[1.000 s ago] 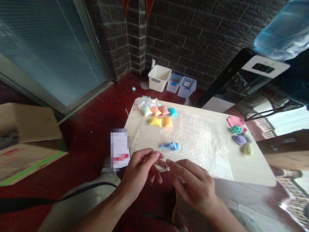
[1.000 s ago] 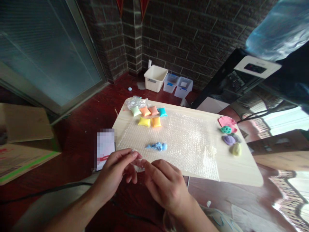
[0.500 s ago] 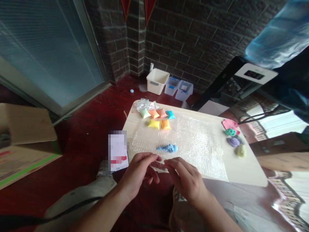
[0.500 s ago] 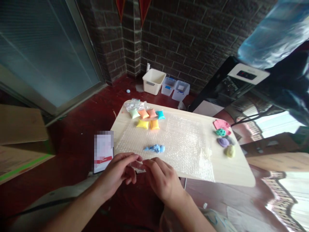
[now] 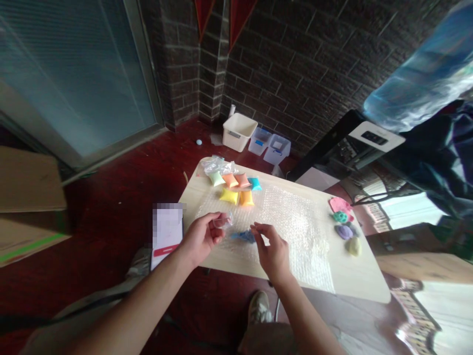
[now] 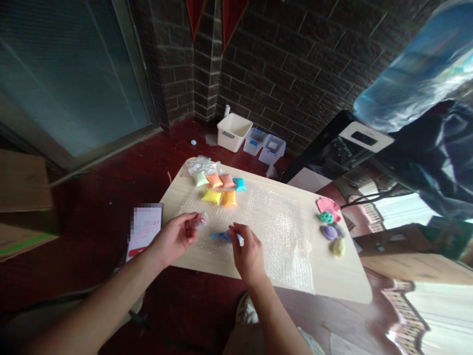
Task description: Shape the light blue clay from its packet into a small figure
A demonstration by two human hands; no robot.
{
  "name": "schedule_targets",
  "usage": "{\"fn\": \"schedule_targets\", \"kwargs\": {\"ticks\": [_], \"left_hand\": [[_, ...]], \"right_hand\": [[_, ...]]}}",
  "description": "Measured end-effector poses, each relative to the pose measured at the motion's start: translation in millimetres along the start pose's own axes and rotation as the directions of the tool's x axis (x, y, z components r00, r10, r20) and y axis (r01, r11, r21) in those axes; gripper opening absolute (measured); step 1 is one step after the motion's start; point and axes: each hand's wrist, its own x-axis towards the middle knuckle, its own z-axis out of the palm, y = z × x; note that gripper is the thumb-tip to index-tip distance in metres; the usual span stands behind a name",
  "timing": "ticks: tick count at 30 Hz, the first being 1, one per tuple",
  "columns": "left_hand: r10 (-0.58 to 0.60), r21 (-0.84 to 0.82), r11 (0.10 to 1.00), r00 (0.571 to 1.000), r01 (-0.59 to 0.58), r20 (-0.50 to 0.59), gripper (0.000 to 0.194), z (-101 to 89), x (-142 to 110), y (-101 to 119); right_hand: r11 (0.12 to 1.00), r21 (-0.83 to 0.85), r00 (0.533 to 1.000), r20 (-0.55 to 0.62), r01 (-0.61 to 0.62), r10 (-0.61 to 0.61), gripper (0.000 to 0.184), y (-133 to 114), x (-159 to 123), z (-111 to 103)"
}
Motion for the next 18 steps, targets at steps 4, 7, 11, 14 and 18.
{"fn": "schedule_targets", "kwargs": {"ticks": [4,7,11,14,18], "left_hand": [[-0.009,-0.085,0.996,1.000,0.008,-0.011,0.016,0.9,15,4],[-0.021,-0.117,0.993,1.000,0.020,-0.004,0.016,1.6,18,5],[-0.026,-0.137,0.990,1.000,0.027,0.009,0.013,3.5,20,5],[-0.038,-0.134,0.990,0.999,0.041,0.026,0.012,6.5,21,2],[-0.073,-0.112,0.990,0.994,0.081,0.079,0.010,10.9,18,-3]], "right_hand": [[0.998,0.011,0.997,0.026,0.069,-0.069,0.008,13,0,14],[0.995,0.001,0.995,0.022,0.095,-0.095,0.010,22,0,18],[0.990,-0.019,0.990,0.026,0.137,-0.137,0.009,28,1,17],[0.986,-0.037,0.986,0.043,0.161,-0.159,0.013,27,1,15],[0.988,0.017,0.986,0.062,0.157,-0.157,0.025,25,1,13]]}}
